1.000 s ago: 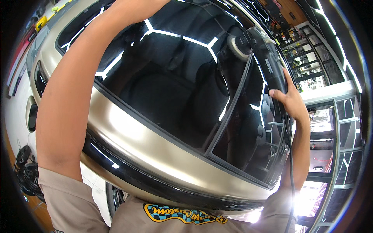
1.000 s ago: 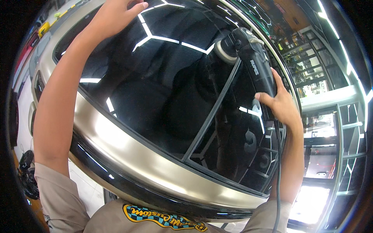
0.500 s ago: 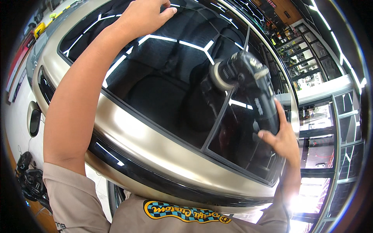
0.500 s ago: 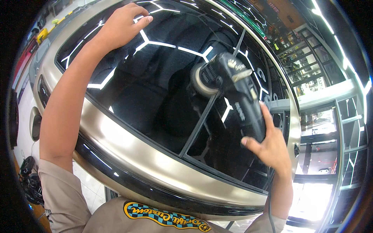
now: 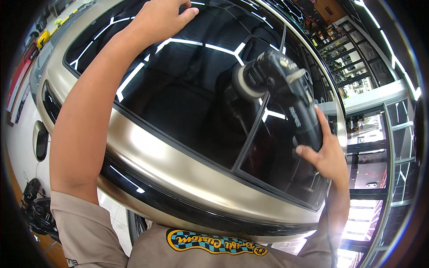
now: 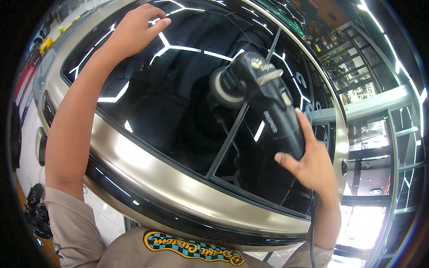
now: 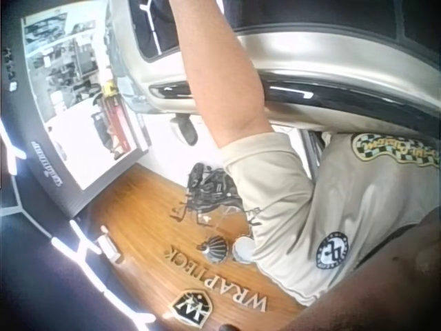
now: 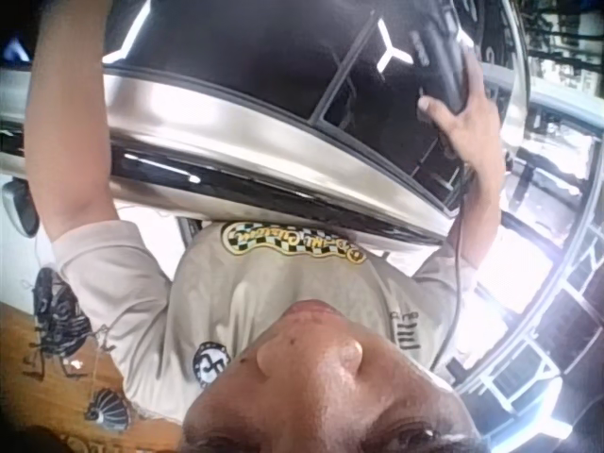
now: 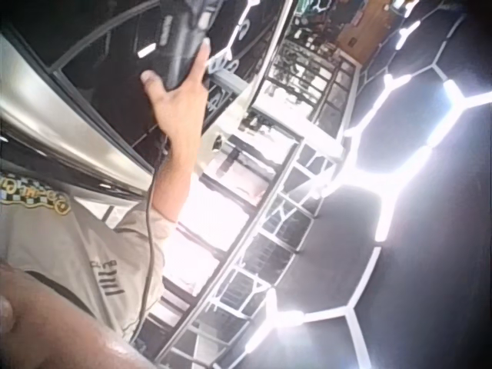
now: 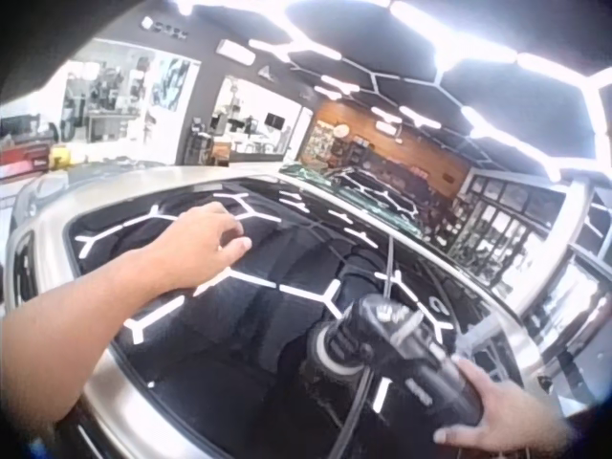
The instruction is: The person uses a rotary polisher to buff the black roof of a beige car. They move the polisher in overlapping passes across the roof surface, maintaining steady pressure and coverage.
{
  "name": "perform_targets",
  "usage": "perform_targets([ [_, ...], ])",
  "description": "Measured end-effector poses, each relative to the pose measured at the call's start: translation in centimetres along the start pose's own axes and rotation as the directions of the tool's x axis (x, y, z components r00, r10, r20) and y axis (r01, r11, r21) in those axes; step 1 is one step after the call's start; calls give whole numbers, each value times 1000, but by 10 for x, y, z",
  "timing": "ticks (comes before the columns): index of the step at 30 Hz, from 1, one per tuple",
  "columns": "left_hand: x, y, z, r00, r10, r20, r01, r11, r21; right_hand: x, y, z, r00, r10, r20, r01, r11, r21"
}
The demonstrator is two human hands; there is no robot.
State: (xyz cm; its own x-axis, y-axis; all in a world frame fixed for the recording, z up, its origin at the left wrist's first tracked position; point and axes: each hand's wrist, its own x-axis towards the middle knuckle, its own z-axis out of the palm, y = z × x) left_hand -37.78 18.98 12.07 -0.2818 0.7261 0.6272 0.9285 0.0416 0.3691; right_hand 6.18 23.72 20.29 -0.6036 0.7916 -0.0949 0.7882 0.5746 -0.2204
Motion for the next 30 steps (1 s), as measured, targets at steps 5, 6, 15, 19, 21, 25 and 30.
perform_targets([
  [5,2,-2,-1,1000,12,1,-12,1000,28,37,8,-9,998,52,-25,-53,998,-38],
  [6,2,-1,0,1000,6,17,-6,999,40,37,8,-9,997,67,-21,-68,997,-34],
  [15,-3,-7,15,998,-41,39,39,998,44,-28,-13,2,993,-79,83,75,996,53],
  [19,-7,-1,29,998,57,27,-57,998,-4,-74,-15,11,986,-114,120,113,993,15],
  [21,-12,15,31,993,98,64,-98,995,10,-81,-18,10,983,-111,146,111,994,9],
  [25,-16,13,33,983,139,119,-131,989,-69,-76,-20,-1,975,-169,144,172,985,-7],
  [30,-26,-11,30,984,135,117,-127,989,-71,-46,-27,11,981,-163,106,158,986,53],
])
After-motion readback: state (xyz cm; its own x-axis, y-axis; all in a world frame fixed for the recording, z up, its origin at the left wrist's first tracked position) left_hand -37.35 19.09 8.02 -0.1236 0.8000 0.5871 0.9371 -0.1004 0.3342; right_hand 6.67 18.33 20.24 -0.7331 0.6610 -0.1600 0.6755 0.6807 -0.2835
